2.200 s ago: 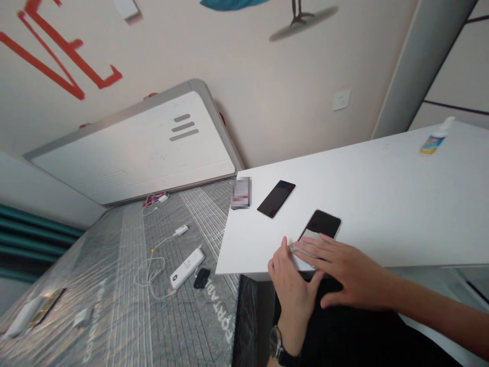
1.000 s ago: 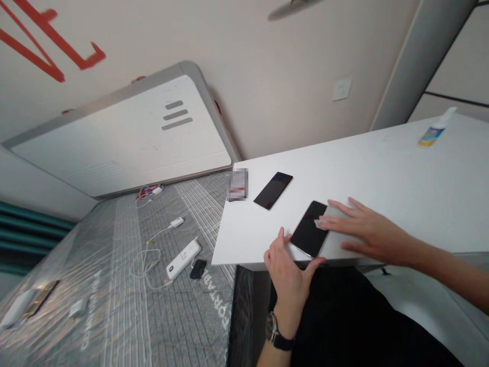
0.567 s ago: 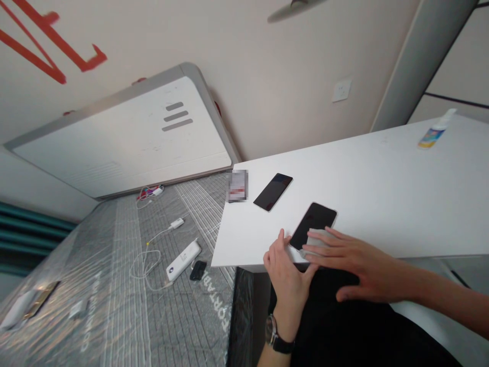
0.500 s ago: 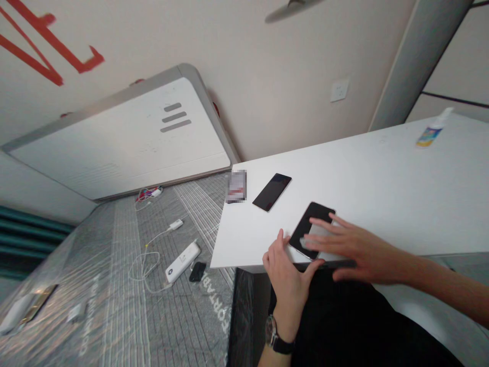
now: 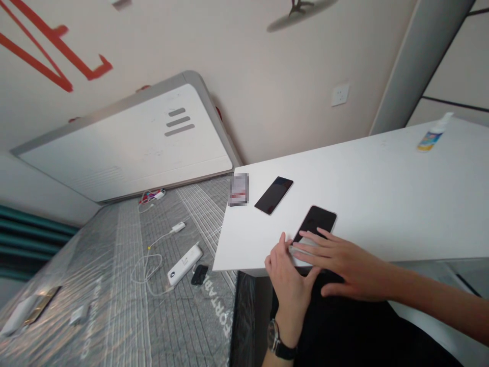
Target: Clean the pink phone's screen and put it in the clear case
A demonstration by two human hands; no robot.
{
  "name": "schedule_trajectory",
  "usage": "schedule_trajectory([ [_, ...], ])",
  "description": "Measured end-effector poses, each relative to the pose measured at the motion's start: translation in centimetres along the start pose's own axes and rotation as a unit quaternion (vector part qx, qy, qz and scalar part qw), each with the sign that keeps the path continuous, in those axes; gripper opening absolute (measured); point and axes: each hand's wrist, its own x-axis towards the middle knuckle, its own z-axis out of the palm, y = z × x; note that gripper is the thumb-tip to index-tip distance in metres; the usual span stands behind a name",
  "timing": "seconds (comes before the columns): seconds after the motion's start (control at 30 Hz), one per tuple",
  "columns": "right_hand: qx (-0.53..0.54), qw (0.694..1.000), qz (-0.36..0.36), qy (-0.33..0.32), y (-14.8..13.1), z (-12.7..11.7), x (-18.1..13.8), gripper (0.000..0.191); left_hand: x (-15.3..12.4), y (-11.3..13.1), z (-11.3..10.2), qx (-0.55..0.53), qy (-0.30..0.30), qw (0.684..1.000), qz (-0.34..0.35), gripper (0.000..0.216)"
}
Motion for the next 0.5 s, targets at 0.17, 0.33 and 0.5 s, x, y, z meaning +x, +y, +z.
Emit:
schedule_trajectory([
  [0.17, -0.041, 0.994, 0.078, 0.06, 0.0, -0.1, -0.1, 0.064, -0.1, -0.1, 0.0, -0.004, 0.002, 1.0, -0.006, 0.1],
  [0.33, -0.01, 1.0, 0.015, 0.0, -0.1, -0.1, -1.0, 0.064, -0.2, -0.3, 0.0, -0.001, -0.002, 1.0, 0.0, 0.096],
  [0.5, -0.041, 0.997, 0.059, 0.041, 1.9, 0.1, -1.7, 0.065, -0.1, -0.1, 0.0, 0.005, 0.013, 1.0, 0.003, 0.098],
])
